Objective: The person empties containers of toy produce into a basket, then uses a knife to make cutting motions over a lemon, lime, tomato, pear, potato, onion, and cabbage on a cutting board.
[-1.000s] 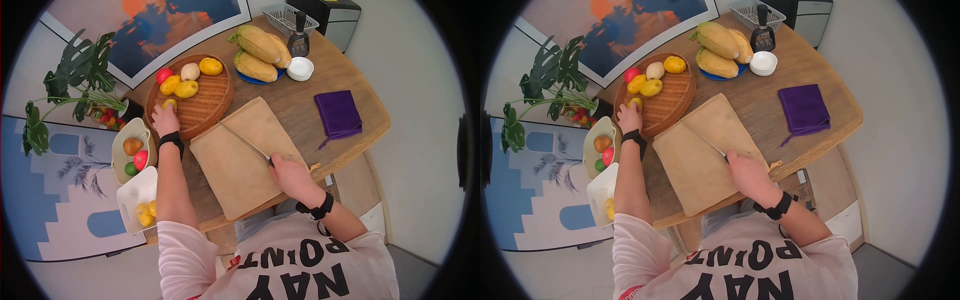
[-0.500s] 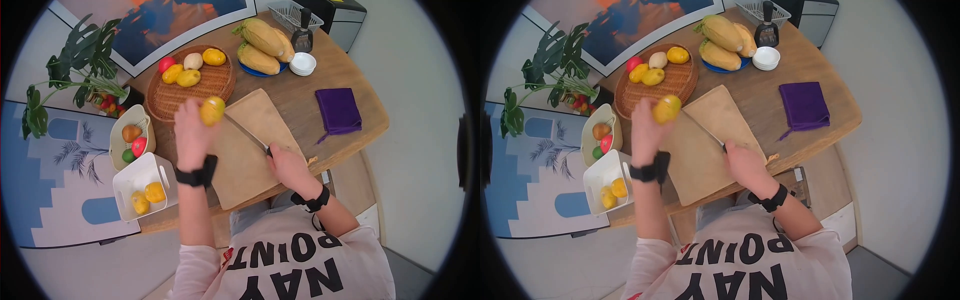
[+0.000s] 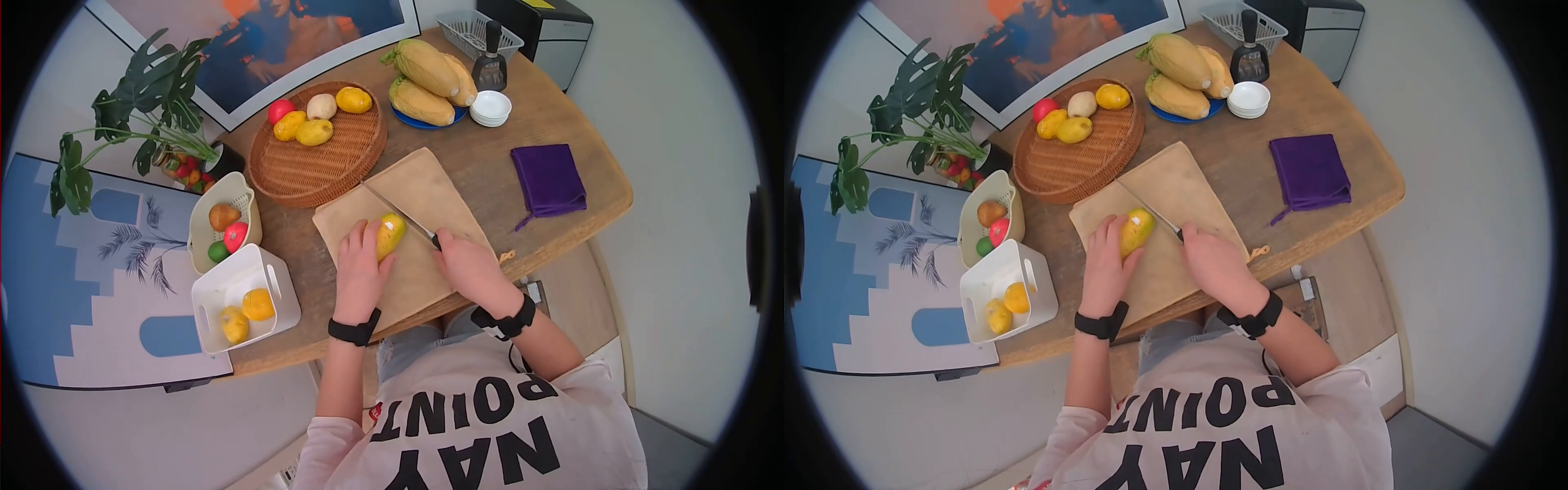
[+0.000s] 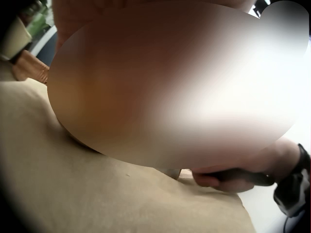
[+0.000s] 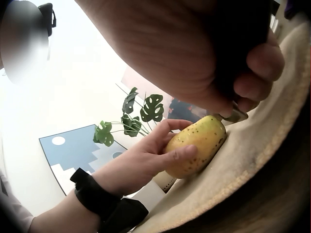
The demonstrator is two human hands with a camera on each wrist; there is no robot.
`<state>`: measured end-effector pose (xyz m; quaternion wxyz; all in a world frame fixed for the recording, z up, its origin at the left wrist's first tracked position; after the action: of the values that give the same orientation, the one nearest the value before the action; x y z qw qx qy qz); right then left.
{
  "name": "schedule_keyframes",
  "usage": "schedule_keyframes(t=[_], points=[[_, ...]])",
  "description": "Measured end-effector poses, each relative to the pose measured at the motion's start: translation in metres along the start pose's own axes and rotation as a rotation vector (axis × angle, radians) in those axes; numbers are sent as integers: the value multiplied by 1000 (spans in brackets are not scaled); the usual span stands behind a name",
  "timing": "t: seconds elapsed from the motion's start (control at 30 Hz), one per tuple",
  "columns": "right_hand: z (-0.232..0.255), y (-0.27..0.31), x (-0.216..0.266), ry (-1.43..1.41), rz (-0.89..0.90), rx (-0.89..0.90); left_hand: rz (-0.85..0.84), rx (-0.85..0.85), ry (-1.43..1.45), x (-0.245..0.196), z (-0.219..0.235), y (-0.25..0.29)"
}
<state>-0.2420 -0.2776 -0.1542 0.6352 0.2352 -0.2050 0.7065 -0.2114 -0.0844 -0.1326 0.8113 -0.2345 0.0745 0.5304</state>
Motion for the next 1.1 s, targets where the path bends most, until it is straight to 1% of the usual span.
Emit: schedule_keyframes(t=[0.07,0.17,0.2,0.27,0.3,0.37,0.4,0.5,0.6,0.7,0.8,0.9,1.0,1.1], points=[[18,9,13,-16,18,-53,15,-13,-21,0,-3,0],[30,18,25,-40,23,-69,-74,-136,-58,-14,12,-3],[31,19,27,-50,24,-67,-80,-139,-19,-14,11,-6],[15,18,21,-2,-9,11,-89,-151,56,-15,8,-13],[10,18,18,22,-25,47,-107,-135,37,-15,4,-16],[14,21,19,30,20,26,-141,-101,-1,-13,-5,-21],[15,23,21,29,38,20,-134,-121,11,-11,-6,-20],[31,25,36,-24,-34,-1,-114,-157,44,-9,-6,-20],[32,24,37,-86,4,-52,-93,-163,59,-2,-8,-21],[13,21,24,-75,44,54,-78,-152,51,-2,-7,-21],[24,24,33,-73,-39,80,-59,-142,40,-2,-8,-18],[32,24,41,-146,-7,-13,-62,-160,43,-4,-5,-20],[5,20,24,-104,36,77,-53,-142,58,-4,-5,-20],[6,23,25,-113,10,74,-35,-135,123,0,-1,-16]])
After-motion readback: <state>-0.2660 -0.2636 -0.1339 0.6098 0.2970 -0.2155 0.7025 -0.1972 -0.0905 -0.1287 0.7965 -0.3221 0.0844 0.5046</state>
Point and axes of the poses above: each hand's wrist, its own y-axis away from the middle knuckle, its own z-axis out of the back of the hand, x = y × z, the point moved 4 cm from there along -y, towards the middle knuckle, and after that the axes turned 4 degrees about -y, right-handed, at the moved point
